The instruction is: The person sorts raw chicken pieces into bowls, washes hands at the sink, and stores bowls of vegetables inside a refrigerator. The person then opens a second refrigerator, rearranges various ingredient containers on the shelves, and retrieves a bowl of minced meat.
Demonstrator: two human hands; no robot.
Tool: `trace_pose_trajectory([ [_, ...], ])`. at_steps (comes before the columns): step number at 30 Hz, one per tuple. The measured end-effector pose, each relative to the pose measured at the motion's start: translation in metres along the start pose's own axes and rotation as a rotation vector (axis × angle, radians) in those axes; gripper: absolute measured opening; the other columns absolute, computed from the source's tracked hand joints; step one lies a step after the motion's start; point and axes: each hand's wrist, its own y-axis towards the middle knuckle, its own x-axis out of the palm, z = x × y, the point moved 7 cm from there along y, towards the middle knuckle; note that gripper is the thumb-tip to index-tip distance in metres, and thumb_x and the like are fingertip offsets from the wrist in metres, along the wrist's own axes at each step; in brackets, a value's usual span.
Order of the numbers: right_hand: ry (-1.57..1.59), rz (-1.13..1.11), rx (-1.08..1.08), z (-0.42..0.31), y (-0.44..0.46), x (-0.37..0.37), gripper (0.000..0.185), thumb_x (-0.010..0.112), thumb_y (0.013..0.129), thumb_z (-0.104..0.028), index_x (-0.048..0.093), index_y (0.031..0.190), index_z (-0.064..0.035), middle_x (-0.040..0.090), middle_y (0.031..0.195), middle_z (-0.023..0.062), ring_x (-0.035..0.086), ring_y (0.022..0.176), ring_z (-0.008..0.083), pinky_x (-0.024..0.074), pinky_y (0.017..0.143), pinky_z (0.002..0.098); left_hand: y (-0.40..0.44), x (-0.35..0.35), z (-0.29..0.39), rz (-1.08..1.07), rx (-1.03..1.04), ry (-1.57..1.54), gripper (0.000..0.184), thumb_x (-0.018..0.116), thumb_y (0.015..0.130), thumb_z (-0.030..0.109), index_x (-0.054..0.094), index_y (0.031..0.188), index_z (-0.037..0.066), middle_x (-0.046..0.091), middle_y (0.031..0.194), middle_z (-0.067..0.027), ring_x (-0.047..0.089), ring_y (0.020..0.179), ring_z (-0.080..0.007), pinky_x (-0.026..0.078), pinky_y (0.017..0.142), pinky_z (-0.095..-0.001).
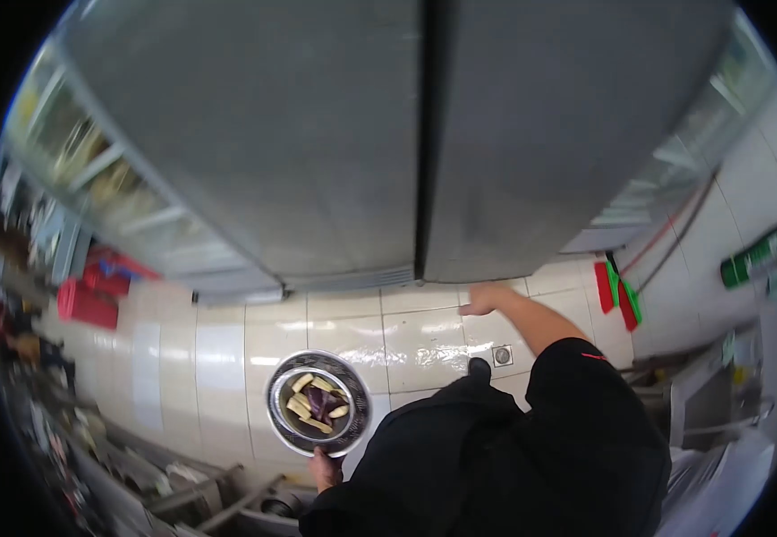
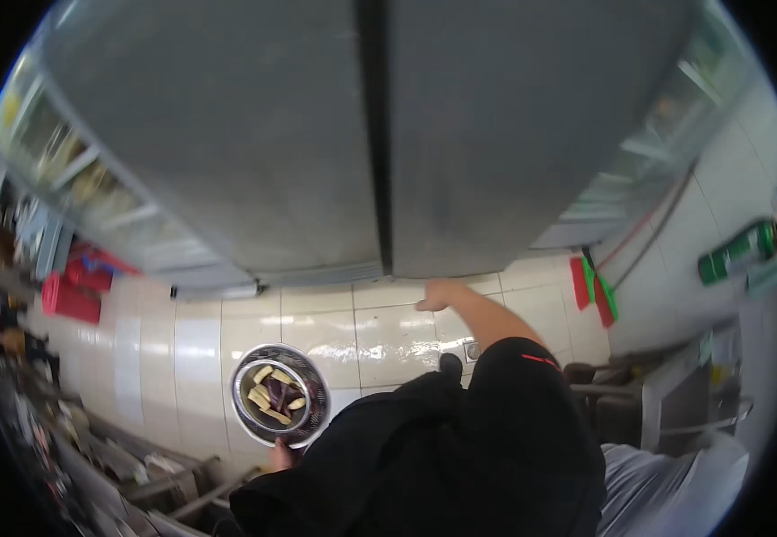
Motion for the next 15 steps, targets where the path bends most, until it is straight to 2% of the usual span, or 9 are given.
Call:
trace_pose_trajectory([
  [1,-0.066,0.078,0.03,-0.053,-0.111,-0.05,0.066,0.06,0.079,-0.062,0.073,0.093,0.0008,0.069,0.105,0.022,0.064,0.103,0.0367,0.0483,0.092,0.0447,-0.029,-0.032,0.068,-0.111,0.023,0.063,0.048,0.047,0.087,0.014,0.043,0.132,-0.001,0.056,0.12,-0.021,0.065,0.099,-0.0344,0.059,0.076,-0.0521],
  [4,0.109,0.114,0.314,0.022,-0.231,-0.108,0.059,0.067,0.074,-0.054,0.073,0.098,-0.0006,0.069,0.107,0.0199,0.064,0.104,0.0359,0.0488,0.091,0.0435,-0.072,-0.001,0.162,-0.297,0.12,0.206,0.05,0.048,0.084,0.011,0.042,0.132,-0.004,0.055,0.12,-0.022,0.065,0.098,-0.0362,0.059,0.077,-0.0529],
  [6,0.099,0.466,0.551,0.072,-0.304,-0.16,0.045,0.07,0.078,-0.039,0.071,0.102,-0.0006,0.066,0.114,0.022,0.062,0.108,0.036,0.0493,0.092,0.0437,-0.083,0.017,0.184,-0.388,0.035,0.301,0.049,0.049,0.081,0.008,0.043,0.128,-0.007,0.057,0.116,-0.0235,0.065,0.098,-0.0374,0.06,0.076,-0.0514],
  [7,0.135,0.62,0.702,0.063,-0.361,-0.197,0.051,0.07,0.08,-0.034,0.062,0.119,-0.0013,0.058,0.128,0.0223,0.057,0.116,0.038,0.0484,0.094,0.047,-0.091,0.027,0.193,-0.422,0.02,0.386,0.048,0.049,0.081,0.007,0.044,0.126,-0.008,0.058,0.114,-0.0236,0.065,0.097,-0.0377,0.06,0.075,-0.0509],
  [8,0.139,0.757,0.7,0.043,-0.386,-0.229,0.062,0.071,0.08,-0.032,0.051,0.13,-0.0025,0.045,0.141,0.0215,0.048,0.127,0.0389,0.0444,0.1,0.0489,-0.082,0.029,0.208,-0.451,0.007,0.469,0.047,0.05,0.08,0.006,0.045,0.124,-0.008,0.058,0.112,-0.0237,0.066,0.096,-0.038,0.06,0.075,-0.0504],
  [10,-0.142,1.363,0.631,-0.004,-0.449,-0.287,0.06,0.069,0.081,-0.022,0.046,0.133,-0.0026,0.035,0.147,0.0201,0.034,0.137,0.0365,0.0373,0.107,0.0467,-0.08,0.04,0.231,-0.582,0.095,0.686,0.042,0.05,0.079,0.005,0.048,0.118,-0.009,0.062,0.106,-0.0225,0.067,0.093,-0.0377,0.061,0.072,-0.0494],
  [12,-0.591,1.381,0.695,-0.072,-0.507,-0.347,0.054,0.064,0.082,-0.019,0.049,0.131,-0.003,0.028,0.152,0.0195,0.021,0.144,0.0354,0.0295,0.112,0.0472,-0.078,0.065,0.242,-0.828,0.249,0.91,0.041,0.051,0.079,0.005,0.048,0.117,-0.009,0.062,0.106,-0.022,0.067,0.093,-0.0378,0.061,0.073,-0.0498],
  [14,-0.687,1.271,0.631,-0.13,-0.537,-0.384,0.049,0.06,0.083,-0.021,0.055,0.128,-0.0026,0.029,0.153,0.0189,0.015,0.147,0.0341,0.0208,0.117,0.0476,-0.057,0.071,0.245,-1.062,0.346,1.01,0.04,0.051,0.08,0.004,0.048,0.118,-0.009,0.062,0.107,-0.0216,0.066,0.095,-0.0384,0.062,0.074,-0.0502],
  [15,-0.716,1.184,0.542,-0.147,-0.481,-0.379,0.046,0.058,0.085,-0.024,0.058,0.126,-0.0035,0.03,0.153,0.0173,0.014,0.147,0.0338,0.0154,0.118,0.0488,0.0,0.053,0.23,-1.064,0.35,1.072,0.04,0.052,0.081,0.004,0.047,0.118,-0.01,0.061,0.107,-0.0217,0.066,0.095,-0.0385,0.062,0.073,-0.0498],
])
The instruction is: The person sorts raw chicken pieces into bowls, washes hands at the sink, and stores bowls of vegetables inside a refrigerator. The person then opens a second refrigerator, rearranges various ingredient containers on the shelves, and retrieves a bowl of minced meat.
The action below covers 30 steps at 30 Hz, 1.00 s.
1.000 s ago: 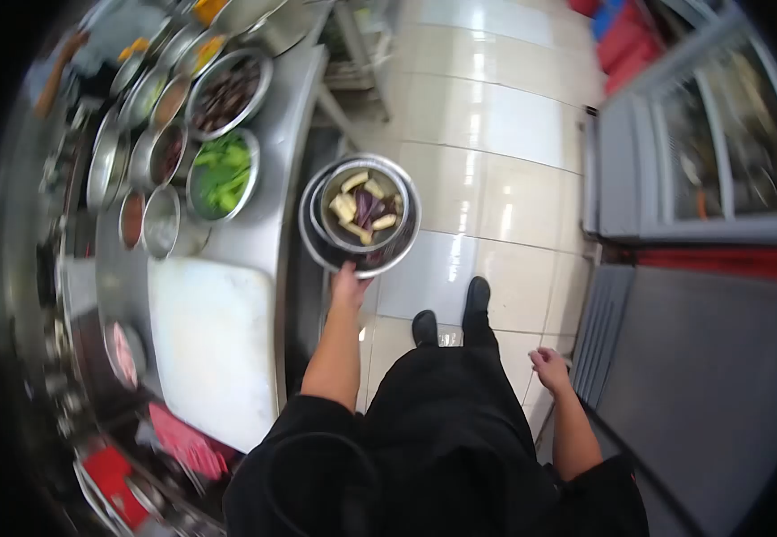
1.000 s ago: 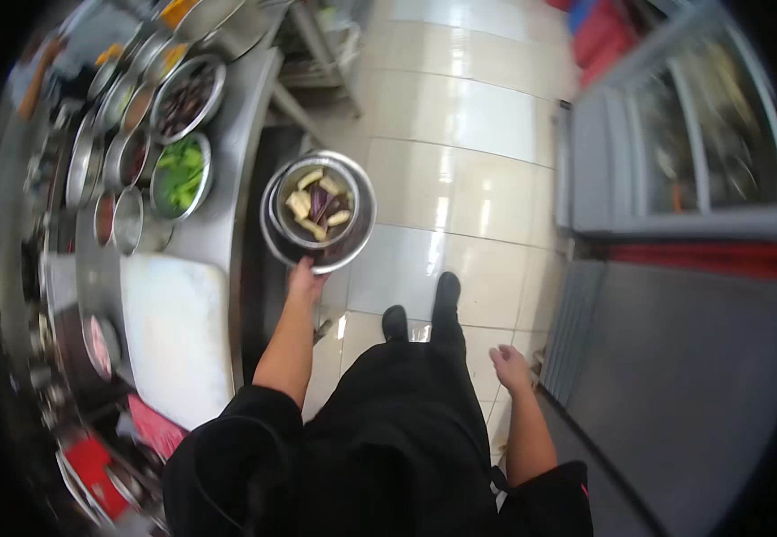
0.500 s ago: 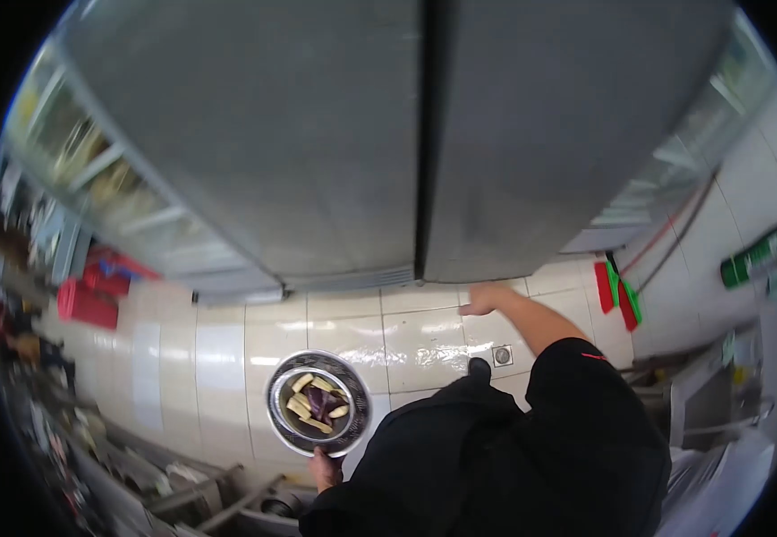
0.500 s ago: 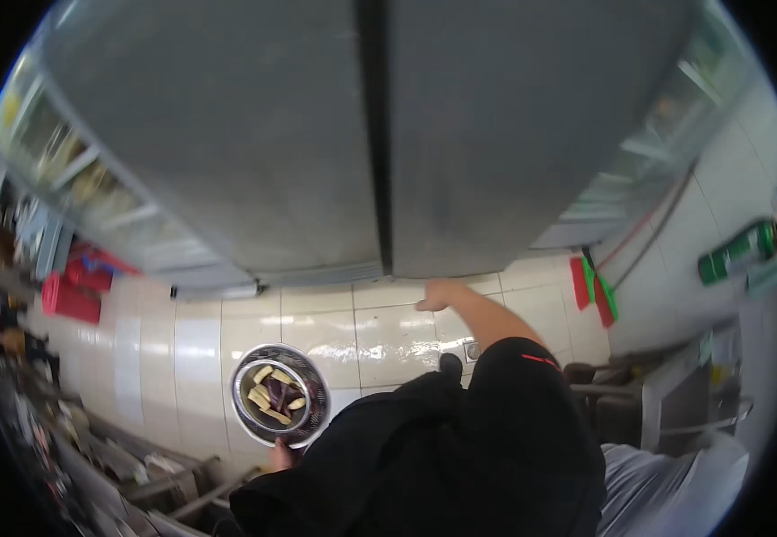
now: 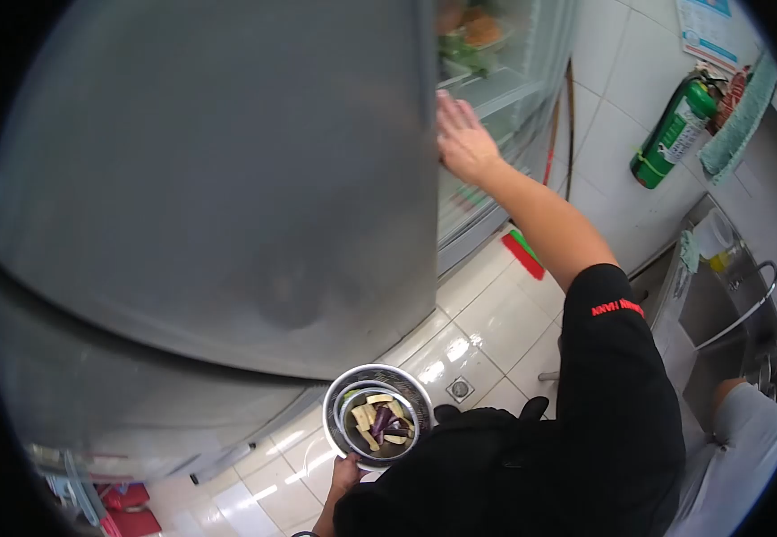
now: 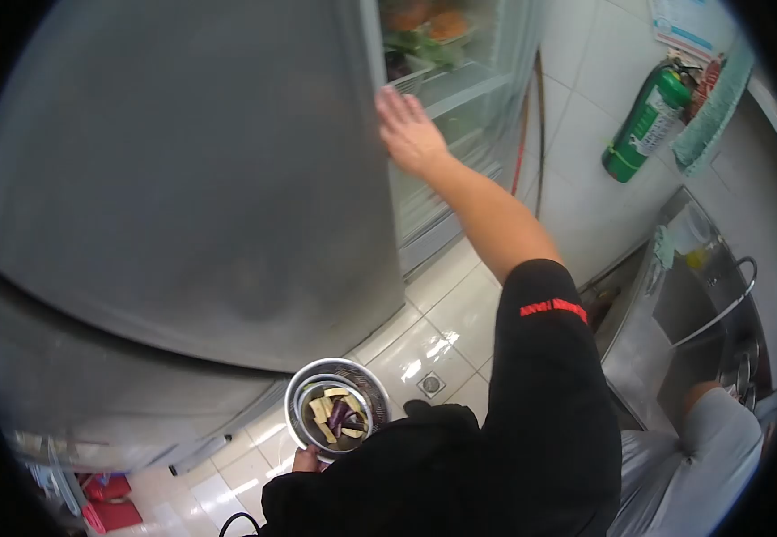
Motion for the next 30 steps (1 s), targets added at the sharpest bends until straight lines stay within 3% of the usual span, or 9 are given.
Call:
trace_pose_trajectory([
  [2,-0.053,-0.041,-0.15,-0.056,0.016,-0.022,0.043,0.054,0.088,-0.028,0.062,0.124,-0.0051,0.032,0.153,0.0142,0.013,0.147,0.0334,0.0069,0.12,0.051,-0.016,-0.004,0.038,0.122,-0.404,-0.519,0.039,0.052,0.083,0.004,0.045,0.119,-0.011,0.061,0.106,-0.0225,0.067,0.093,-0.0378,0.063,0.072,-0.046],
  [5,-0.159,-0.029,-0.302,-0.132,0.047,-0.048,0.046,0.048,0.091,-0.033,0.06,0.128,-0.008,0.032,0.154,0.0098,0.011,0.148,0.0332,-0.0009,0.119,0.0547,-0.008,-0.009,0.069,-0.036,-0.331,-0.428,0.043,0.05,0.085,0.003,0.038,0.122,-0.014,0.059,0.109,-0.0246,0.067,0.091,-0.037,0.063,0.069,-0.0448],
  [10,-0.232,0.037,-0.291,-0.19,0.074,-0.131,0.059,0.042,0.094,-0.038,0.039,0.147,-0.0125,0.026,0.158,0.0079,0.009,0.148,0.0344,-0.006,0.116,0.0615,0.018,-0.016,0.11,-0.24,-0.27,-0.347,0.037,0.049,0.087,0.002,0.046,0.121,-0.012,0.061,0.109,-0.0256,0.068,0.092,-0.0362,0.063,0.072,-0.0453],
  [13,-0.41,-0.167,-0.332,-0.233,0.064,-0.171,0.063,0.04,0.095,-0.038,0.028,0.151,-0.0133,0.021,0.159,0.0091,0.009,0.148,0.0339,-0.0052,0.115,0.0634,0.024,-0.025,0.12,-0.338,-0.213,-0.305,0.036,0.047,0.087,0.003,0.047,0.119,-0.014,0.061,0.107,-0.0269,0.068,0.09,-0.0397,0.063,0.073,-0.0453],
  [19,-0.424,0.172,-0.377,-0.279,0.068,-0.178,0.061,0.037,0.096,-0.037,0.028,0.151,-0.0127,0.019,0.16,0.0092,0.01,0.148,0.0298,-0.0069,0.116,0.06,0.042,-0.035,0.134,-0.474,-0.22,-0.094,0.04,0.047,0.086,0.005,0.047,0.122,-0.013,0.063,0.107,-0.0262,0.069,0.087,-0.0389,0.063,0.07,-0.0445],
  [23,-0.362,0.092,-0.415,-0.297,0.061,-0.184,0.055,0.04,0.096,-0.038,0.042,0.145,-0.0148,0.032,0.155,0.0036,0.017,0.147,0.0274,-0.0056,0.119,0.0551,0.046,-0.034,0.123,-0.459,-0.324,-0.088,0.037,0.048,0.087,0.008,0.049,0.12,-0.008,0.061,0.106,-0.0203,0.068,0.09,-0.0357,0.063,0.07,-0.046],
  [26,-0.412,0.208,-0.422,-0.305,0.07,-0.184,0.046,0.043,0.095,-0.039,0.058,0.131,-0.0153,0.047,0.144,-0.0004,0.027,0.142,0.0235,-0.0043,0.119,0.0539,0.063,-0.032,0.102,-0.441,-0.334,-0.083,0.04,0.049,0.087,0.008,0.049,0.124,-0.006,0.062,0.106,-0.0188,0.068,0.088,-0.033,0.062,0.067,-0.0456],
  [29,-0.4,0.16,-0.476,-0.308,0.058,-0.18,0.048,0.04,0.094,-0.034,0.055,0.132,-0.0099,0.047,0.143,0.0037,0.028,0.14,0.0255,-0.0006,0.121,0.047,0.057,-0.039,0.104,-0.384,-0.336,-0.076,0.034,0.053,0.086,0.009,0.054,0.117,-0.007,0.062,0.102,-0.0169,0.067,0.085,-0.0302,0.062,0.065,-0.0425],
  [30,-0.319,0.242,-0.484,-0.302,0.045,-0.189,0.04,0.047,0.09,-0.029,0.063,0.121,-0.0079,0.059,0.124,0.0069,0.039,0.132,0.025,0.0069,0.121,0.0446,0.062,-0.042,0.092,-0.358,-0.353,-0.07,0.034,0.054,0.087,0.01,0.054,0.116,-0.007,0.062,0.103,-0.0177,0.067,0.085,-0.0304,0.062,0.064,-0.0422],
])
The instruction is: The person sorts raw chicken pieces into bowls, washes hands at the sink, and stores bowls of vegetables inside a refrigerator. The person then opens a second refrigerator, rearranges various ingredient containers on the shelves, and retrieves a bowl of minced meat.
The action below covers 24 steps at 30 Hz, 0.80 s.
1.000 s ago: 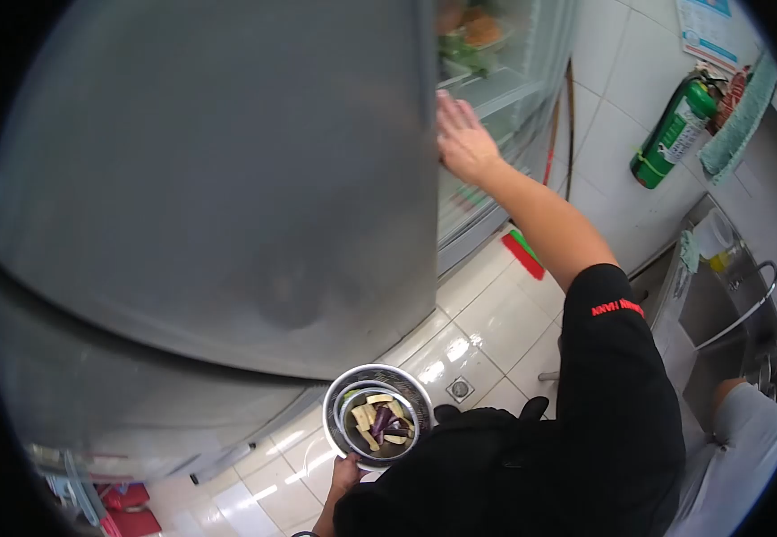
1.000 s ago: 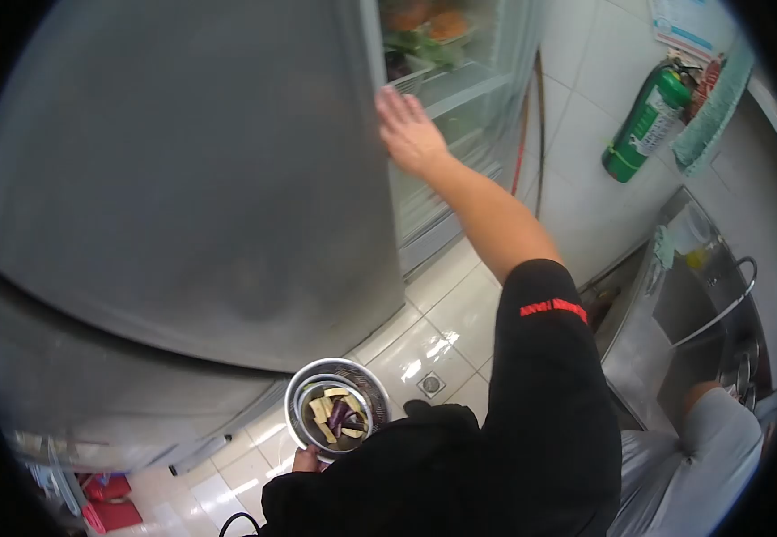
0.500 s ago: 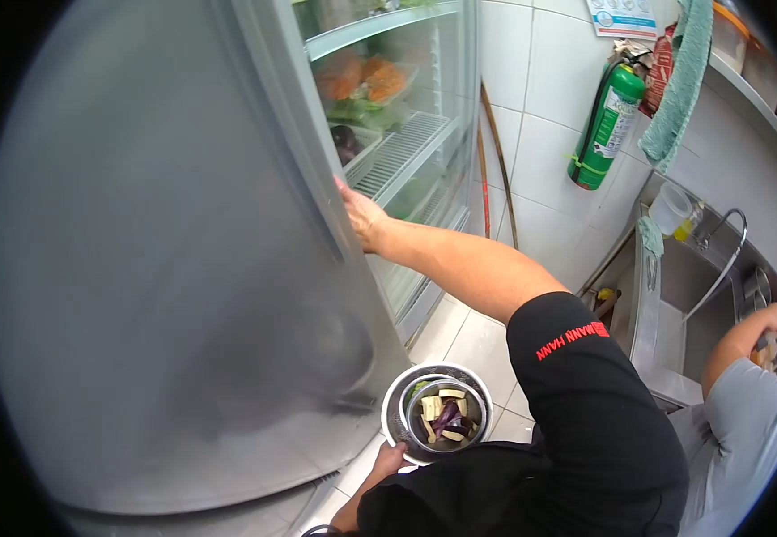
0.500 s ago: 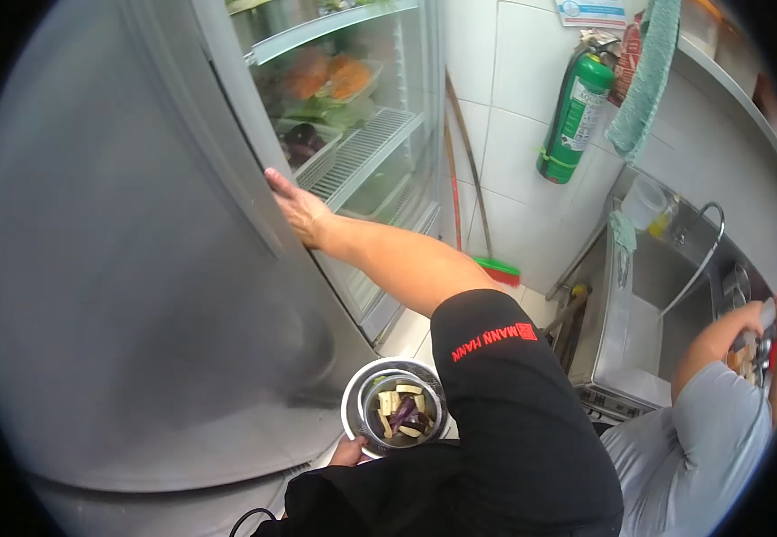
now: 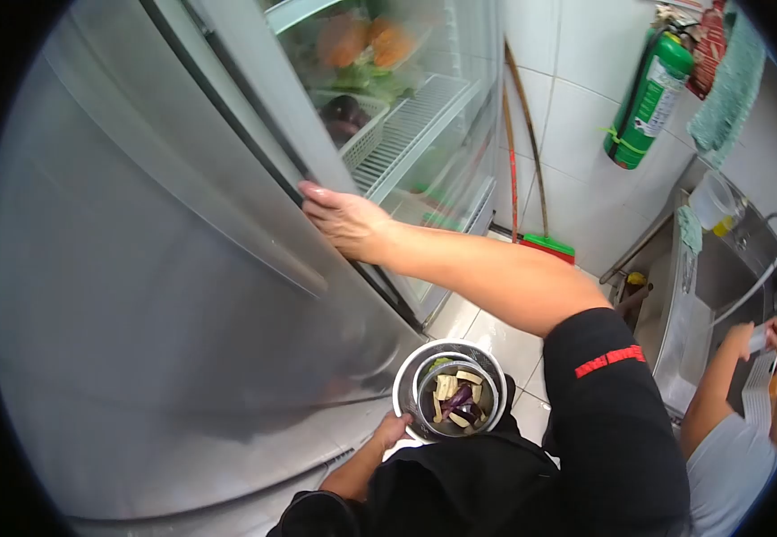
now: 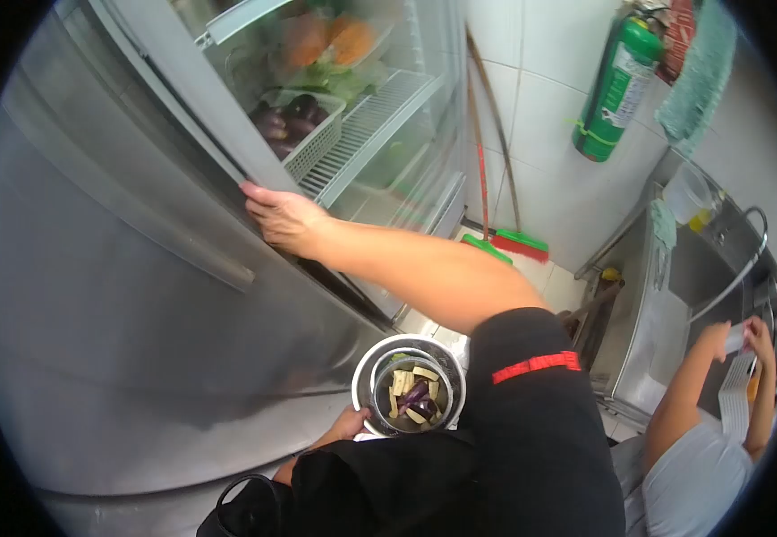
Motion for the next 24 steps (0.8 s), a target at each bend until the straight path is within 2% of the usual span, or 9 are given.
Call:
trace_pose_trajectory([
  [3,0.019,0.176,0.023,-0.001,-0.051,-0.021,0.027,0.054,0.083,-0.021,0.068,0.101,-0.0059,0.063,0.102,0.0072,0.051,0.119,0.024,0.0208,0.118,0.0406,-0.01,0.002,0.003,0.041,-0.007,0.004,0.036,0.056,0.087,0.013,0.053,0.114,-0.011,0.061,0.105,-0.0212,0.067,0.088,-0.0308,0.062,0.063,-0.0411],
  [5,0.431,0.41,0.07,0.011,-0.095,-0.055,0.013,0.06,0.075,-0.017,0.064,0.082,-0.0071,0.06,0.085,0.0057,0.059,0.101,0.0229,0.035,0.109,0.038,-0.008,-0.001,-0.011,0.129,0.01,0.011,0.039,0.057,0.085,0.012,0.052,0.116,-0.011,0.062,0.106,-0.0225,0.067,0.087,-0.0308,0.062,0.063,-0.0404],
  [9,0.67,0.574,0.167,0.01,-0.178,-0.095,0.02,0.074,0.071,-0.02,0.058,0.074,-0.0075,0.063,0.088,0.009,0.062,0.096,0.0239,0.0428,0.097,0.0388,-0.023,0.011,-0.006,0.095,0.044,0.004,0.048,0.056,0.085,0.01,0.046,0.128,-0.008,0.061,0.112,-0.0229,0.069,0.09,-0.0342,0.063,0.066,-0.0414],
  [11,0.746,0.623,0.196,0.014,-0.225,-0.125,0.033,0.077,0.072,-0.023,0.06,0.094,-0.0044,0.06,0.117,0.0186,0.055,0.117,0.0297,0.0396,0.101,0.042,-0.037,0.016,0.003,0.138,0.025,-0.029,0.045,0.053,0.086,0.008,0.047,0.127,-0.008,0.062,0.11,-0.0229,0.069,0.09,-0.0345,0.064,0.067,-0.0416],
  [12,0.616,0.748,0.295,0.024,-0.245,-0.14,0.047,0.077,0.074,-0.024,0.054,0.109,-0.0038,0.048,0.131,0.022,0.045,0.126,0.0323,0.0366,0.104,0.0443,-0.033,0.018,0.005,0.085,0.047,-0.032,0.047,0.051,0.087,0.008,0.044,0.13,-0.008,0.062,0.111,-0.0225,0.069,0.089,-0.0354,0.064,0.067,-0.0416],
  [14,0.494,0.791,0.635,0.048,-0.275,-0.162,0.077,0.077,0.077,-0.028,0.034,0.137,-0.0051,0.026,0.149,0.0256,0.026,0.14,0.0355,0.0298,0.11,0.0477,-0.044,0.018,0.015,0.081,0.069,-0.036,0.047,0.049,0.088,0.008,0.044,0.131,-0.007,0.062,0.111,-0.0221,0.069,0.089,-0.0354,0.064,0.068,-0.0422],
  [15,0.486,0.707,0.856,0.058,-0.287,-0.167,0.092,0.076,0.079,-0.029,0.02,0.148,-0.007,0.015,0.154,0.0257,0.017,0.145,0.036,0.026,0.113,0.0489,-0.052,0.02,0.024,0.078,0.077,-0.036,0.047,0.049,0.088,0.008,0.044,0.132,-0.007,0.062,0.112,-0.0219,0.069,0.089,-0.0353,0.064,0.068,-0.0425],
  [20,0.695,0.876,1.139,0.026,-0.335,-0.209,0.103,0.067,0.079,0.004,-0.002,0.154,-0.0138,0.023,0.151,0.0225,0.041,0.132,0.0388,0.0367,0.108,0.0494,-0.086,0.04,0.054,-0.03,0.231,-0.11,0.044,0.048,0.082,0.009,0.053,0.124,-0.005,0.065,0.104,-0.0189,0.07,0.086,-0.0307,0.061,0.07,-0.0431],
  [24,0.658,0.867,1.213,0.041,-0.367,-0.218,0.098,0.062,0.081,0.006,-0.001,0.154,-0.015,0.027,0.149,0.0219,0.05,0.124,0.0397,0.0427,0.102,0.0511,-0.106,0.076,0.123,-0.115,0.292,-0.26,0.044,0.047,0.085,0.01,0.05,0.127,-0.002,0.063,0.105,-0.0165,0.068,0.087,-0.0321,0.061,0.068,-0.0427],
])
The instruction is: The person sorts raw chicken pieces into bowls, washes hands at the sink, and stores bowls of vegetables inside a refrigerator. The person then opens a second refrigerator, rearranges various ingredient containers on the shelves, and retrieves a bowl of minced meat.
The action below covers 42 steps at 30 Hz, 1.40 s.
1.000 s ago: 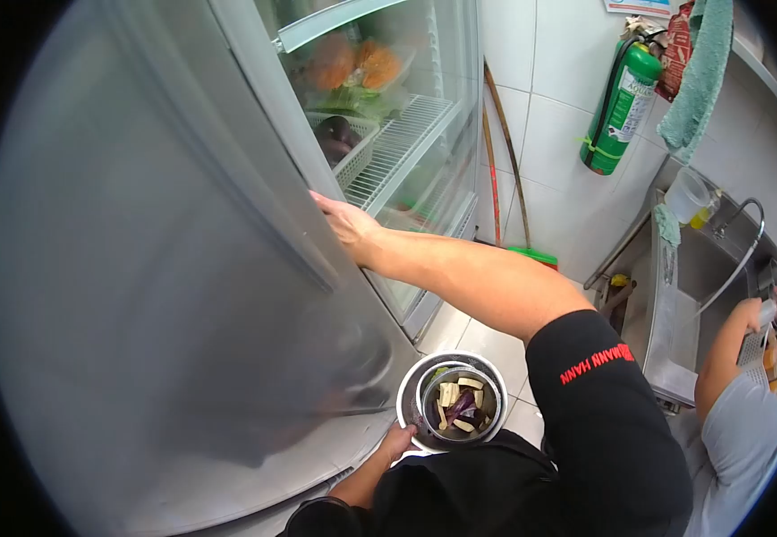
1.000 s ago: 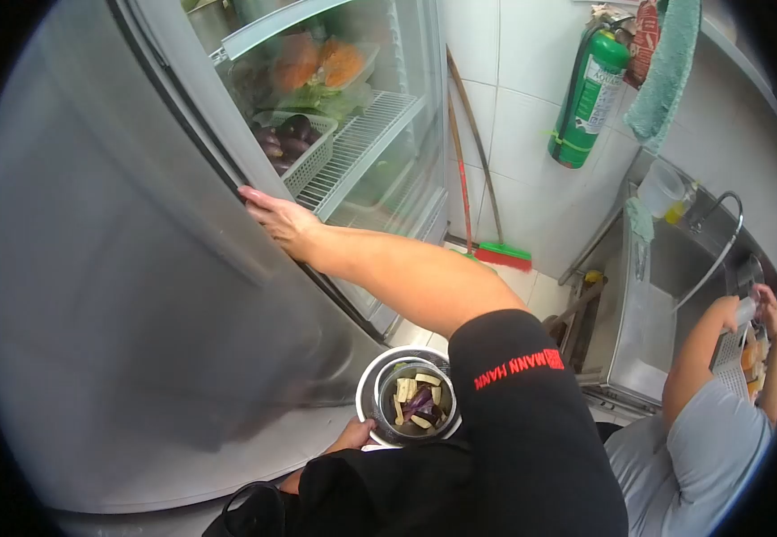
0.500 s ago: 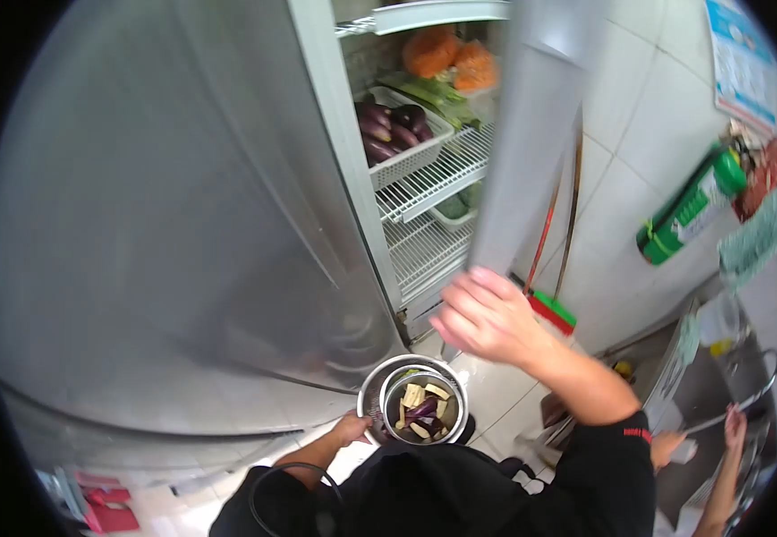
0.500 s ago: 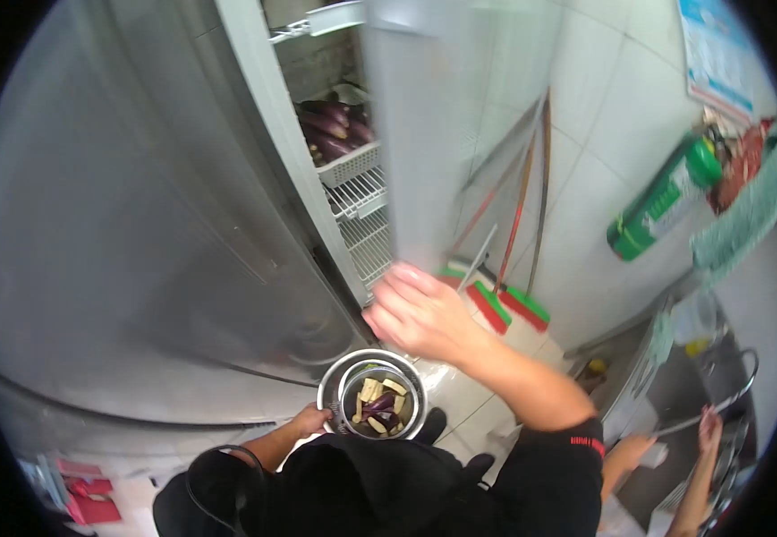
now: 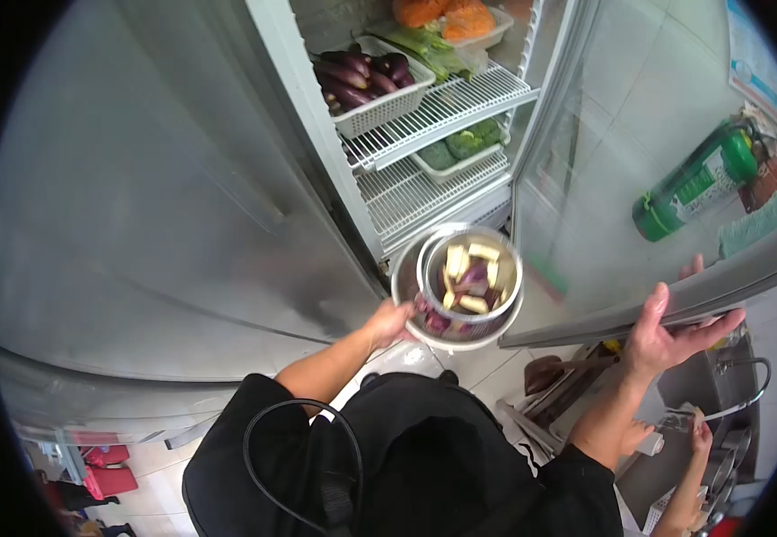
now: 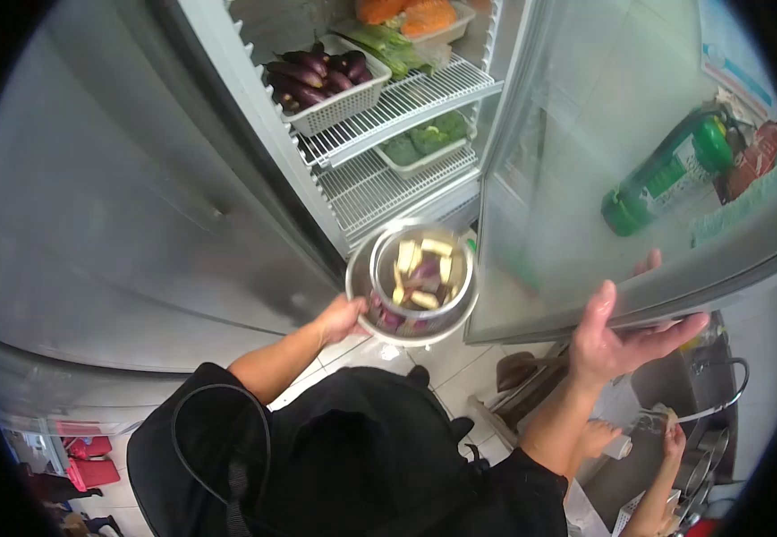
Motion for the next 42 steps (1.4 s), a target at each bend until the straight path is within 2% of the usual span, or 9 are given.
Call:
trace_pose_trajectory([
  [3,0.005,0.003,-0.009,0.036,0.008,-0.007,0.096,0.062,0.082,0.004,0.001,0.153,-0.0153,0.031,0.146,0.0224,0.051,0.123,0.0402,0.0425,0.103,0.051,0.056,0.047,0.072,-0.033,0.037,0.028,0.044,0.042,0.086,0.005,0.046,0.129,-0.003,0.06,0.112,-0.0194,0.068,0.095,-0.032,0.061,0.078,-0.0464],
  [9,0.07,0.062,0.013,0.053,0.008,-0.02,0.093,0.061,0.084,0.002,0.003,0.153,-0.0175,0.035,0.144,0.0268,0.052,0.122,0.041,0.0436,0.101,0.0543,0.044,0.117,0.197,-0.114,0.2,0.049,0.04,0.044,0.089,0.012,0.046,0.124,-0.006,0.06,0.115,-0.0215,0.069,0.088,-0.0317,0.061,0.072,-0.0376],
  [11,0.077,0.066,0.01,0.054,0.007,-0.02,0.092,0.061,0.084,0.002,0.003,0.153,-0.0181,0.035,0.144,0.0274,0.053,0.121,0.0412,0.0447,0.1,0.0539,0.062,0.123,0.213,-0.128,0.195,0.068,0.04,0.044,0.094,0.022,0.052,0.124,-0.003,0.064,0.115,-0.0176,0.067,0.096,-0.0285,0.056,0.083,-0.0405],
  [13,0.087,0.073,0.001,0.058,0.004,-0.021,0.091,0.06,0.084,0.002,0.004,0.153,-0.0183,0.036,0.143,0.0279,0.054,0.119,0.0415,0.0461,0.099,0.0528,0.075,0.133,0.226,-0.156,0.253,0.069,0.039,0.044,0.094,0.022,0.053,0.123,-0.003,0.064,0.115,-0.0179,0.067,0.095,-0.0302,0.056,0.081,-0.0403],
  [29,0.014,0.022,-0.049,0.063,0.009,-0.021,0.082,0.058,0.09,-0.002,0.007,0.152,-0.0206,0.034,0.142,0.033,0.051,0.119,0.0486,0.0472,0.095,0.0591,0.173,0.117,0.118,-0.089,-0.006,-0.05,0.036,0.042,0.096,0.018,0.053,0.127,0.005,0.064,0.113,-0.0155,0.068,0.09,-0.0285,0.059,0.077,-0.0362],
  [37,-0.159,-0.006,-0.045,0.057,0.013,-0.024,0.085,0.06,0.091,-0.008,0.001,0.152,-0.016,0.038,0.137,0.0356,0.055,0.113,0.0491,0.0522,0.091,0.0538,0.224,0.029,0.15,0.236,0.102,-0.122,0.037,0.041,0.101,0.029,0.056,0.114,-0.002,0.065,0.104,-0.0191,0.07,0.073,-0.0275,0.061,0.059,-0.0326],
  [38,-0.304,0.023,-0.051,0.055,0.013,-0.021,0.085,0.058,0.092,-0.02,-0.001,0.152,-0.0142,0.036,0.137,0.0368,0.058,0.104,0.0493,0.0568,0.082,0.0511,0.231,0.018,0.161,0.243,0.13,-0.104,0.036,0.041,0.1,0.028,0.057,0.114,-0.001,0.065,0.105,-0.0188,0.07,0.071,-0.0284,0.062,0.059,-0.0329],
  [41,-0.281,0.031,-0.056,0.064,0.006,-0.031,0.083,0.057,0.093,-0.027,-0.001,0.151,-0.0167,0.034,0.138,0.0376,0.057,0.104,0.0509,0.0564,0.082,0.0529,0.249,-0.008,0.192,0.314,0.222,-0.158,0.032,0.043,0.1,0.026,0.062,0.109,0.002,0.067,0.101,-0.0165,0.07,0.071,-0.0278,0.06,0.058,-0.0321],
  [42,-0.36,0.087,-0.047,0.064,0.004,-0.03,0.076,0.052,0.091,-0.033,0.012,0.149,-0.004,0.038,0.135,0.038,0.057,0.107,0.0489,0.0557,0.083,0.0519,0.253,-0.015,0.204,0.361,0.208,-0.146,0.033,0.044,0.1,0.027,0.06,0.112,0.001,0.066,0.102,-0.0157,0.07,0.071,-0.0273,0.06,0.058,-0.0324],
])
